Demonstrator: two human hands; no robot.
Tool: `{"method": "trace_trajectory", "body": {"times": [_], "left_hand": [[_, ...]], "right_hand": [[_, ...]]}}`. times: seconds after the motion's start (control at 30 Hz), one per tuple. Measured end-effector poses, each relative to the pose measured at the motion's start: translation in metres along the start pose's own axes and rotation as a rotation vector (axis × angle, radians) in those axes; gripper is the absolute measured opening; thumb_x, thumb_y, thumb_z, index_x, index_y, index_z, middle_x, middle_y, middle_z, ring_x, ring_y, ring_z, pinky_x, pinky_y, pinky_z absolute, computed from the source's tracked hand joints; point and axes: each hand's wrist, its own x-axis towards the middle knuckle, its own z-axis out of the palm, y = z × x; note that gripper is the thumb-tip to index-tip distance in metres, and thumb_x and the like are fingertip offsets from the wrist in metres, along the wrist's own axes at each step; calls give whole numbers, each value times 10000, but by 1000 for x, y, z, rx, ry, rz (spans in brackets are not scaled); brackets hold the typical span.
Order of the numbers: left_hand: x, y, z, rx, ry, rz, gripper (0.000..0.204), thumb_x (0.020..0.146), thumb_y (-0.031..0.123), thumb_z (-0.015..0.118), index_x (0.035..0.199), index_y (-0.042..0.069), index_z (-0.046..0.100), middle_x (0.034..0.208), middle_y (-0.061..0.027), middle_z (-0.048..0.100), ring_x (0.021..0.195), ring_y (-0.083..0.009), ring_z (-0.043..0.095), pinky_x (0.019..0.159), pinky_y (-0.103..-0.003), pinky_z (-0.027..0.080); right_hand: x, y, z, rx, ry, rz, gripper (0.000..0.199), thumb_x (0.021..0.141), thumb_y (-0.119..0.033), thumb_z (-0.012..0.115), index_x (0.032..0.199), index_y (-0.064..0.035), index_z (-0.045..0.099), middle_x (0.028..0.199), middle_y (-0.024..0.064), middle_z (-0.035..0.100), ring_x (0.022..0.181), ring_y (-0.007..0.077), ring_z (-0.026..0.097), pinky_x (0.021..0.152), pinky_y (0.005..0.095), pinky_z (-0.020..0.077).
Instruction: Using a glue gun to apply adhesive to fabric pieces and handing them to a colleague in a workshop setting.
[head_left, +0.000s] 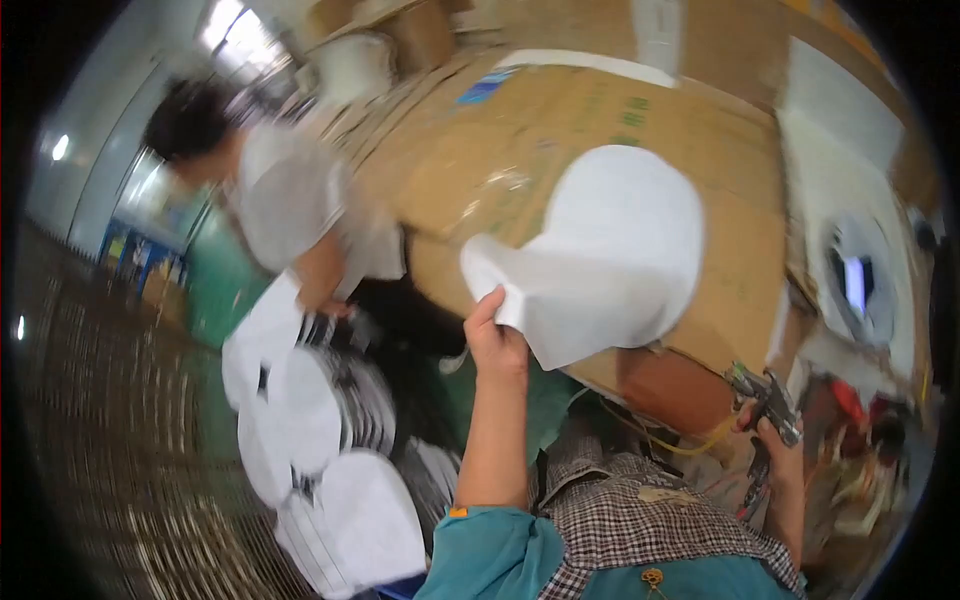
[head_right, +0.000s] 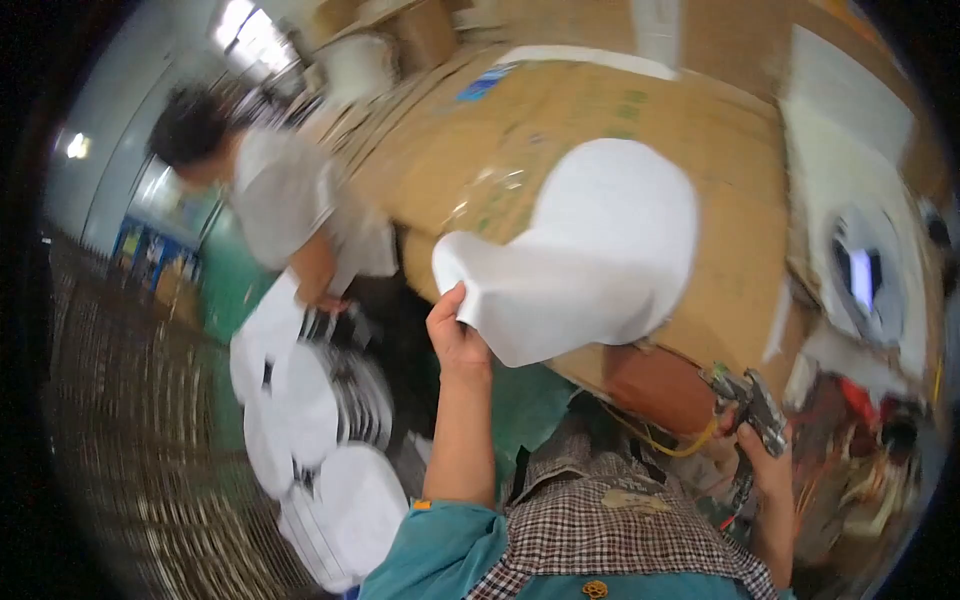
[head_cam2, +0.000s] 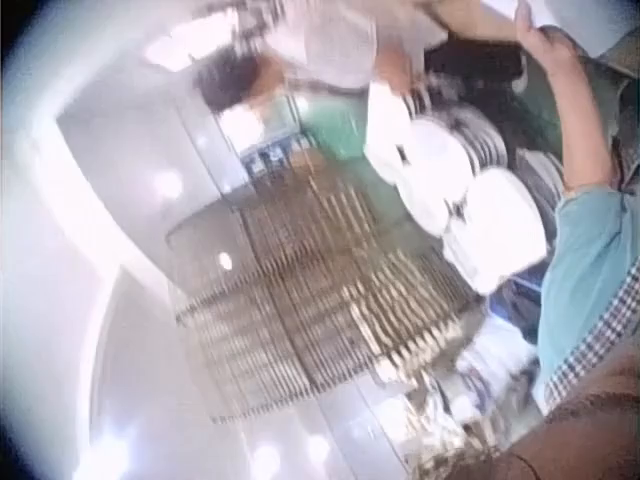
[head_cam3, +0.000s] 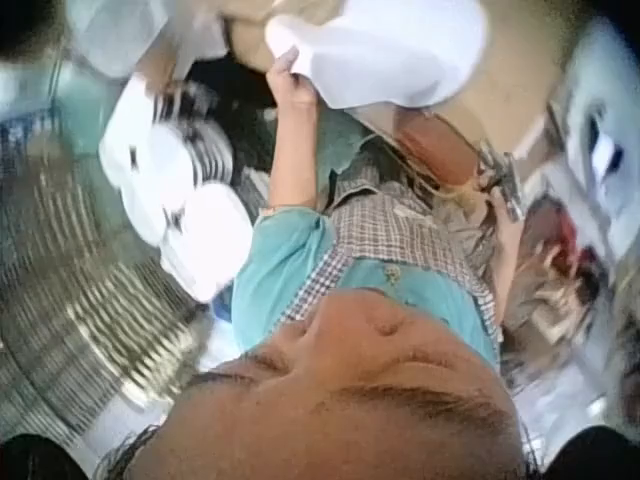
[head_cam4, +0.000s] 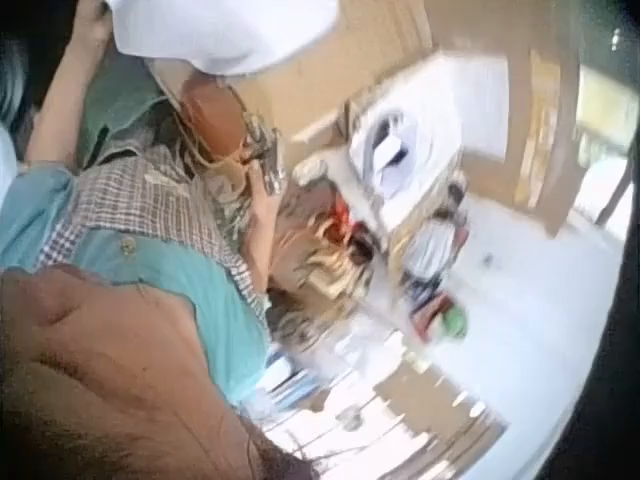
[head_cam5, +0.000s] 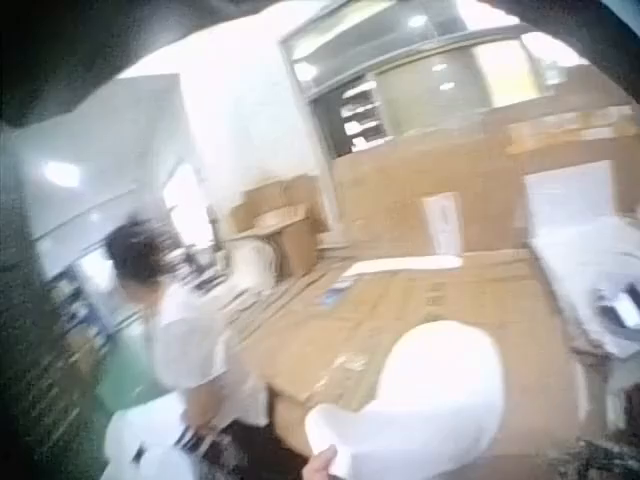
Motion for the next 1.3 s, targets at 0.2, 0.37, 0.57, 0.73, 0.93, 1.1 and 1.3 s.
{"method": "trace_trajectory", "body": {"times": [0.2,0.37,0.57,0.73,0.93,1.1,1.3], "left_hand": [[-122,73,24,-44,184,124,367,777,138,526,1108,-21,536,983,-155,622,862,-307,615,786,-426,497],[-226,175,2,-63,230,173,365,778,131,510,1096,-45,539,970,-174,631,846,-307,627,786,-419,502],[-346,290,-59,-139,156,358,337,787,130,480,1013,-104,567,929,-198,641,786,-313,646,726,-414,536],[-475,401,-151,92,412,637,361,784,174,503,1058,-47,582,963,-165,636,851,-299,629,759,-410,520],[-640,437,-318,49,862,843,476,697,76,558,1158,-29,512,1070,-161,592,975,-326,579,868,-447,478],[-762,388,-414,-157,1474,938,496,678,-20,489,1173,-7,452,1130,-189,535,973,-344,569,835,-456,497],[-769,316,-442,-106,2053,1196,419,717,29,521,1101,-128,458,1170,-276,506,830,-334,595,746,-424,502]], "right_hand": [[-18,-61,-5,-135,-143,49,304,845,-227,605,1028,7,539,831,96,614,784,199,613,704,314,469],[-41,-119,34,-182,-396,19,300,851,-240,588,1035,-10,536,858,79,604,805,182,595,714,280,452],[-88,-157,85,-293,-419,91,372,853,-187,600,1140,23,491,877,79,571,773,161,551,728,291,447],[-139,-145,173,-338,-514,35,355,831,-223,617,1089,6,531,806,69,582,745,159,562,727,287,445],[-161,-144,241,-458,-738,20,311,826,-222,645,1000,16,545,799,60,595,740,157,573,708,275,460],[-168,-137,275,-500,-819,35,347,834,-257,635,1017,18,529,791,60,589,755,151,567,722,282,456],[-170,-144,278,-553,-840,-23,373,836,-269,630,1043,20,519,804,53,590,751,143,556,716,292,449]]}}
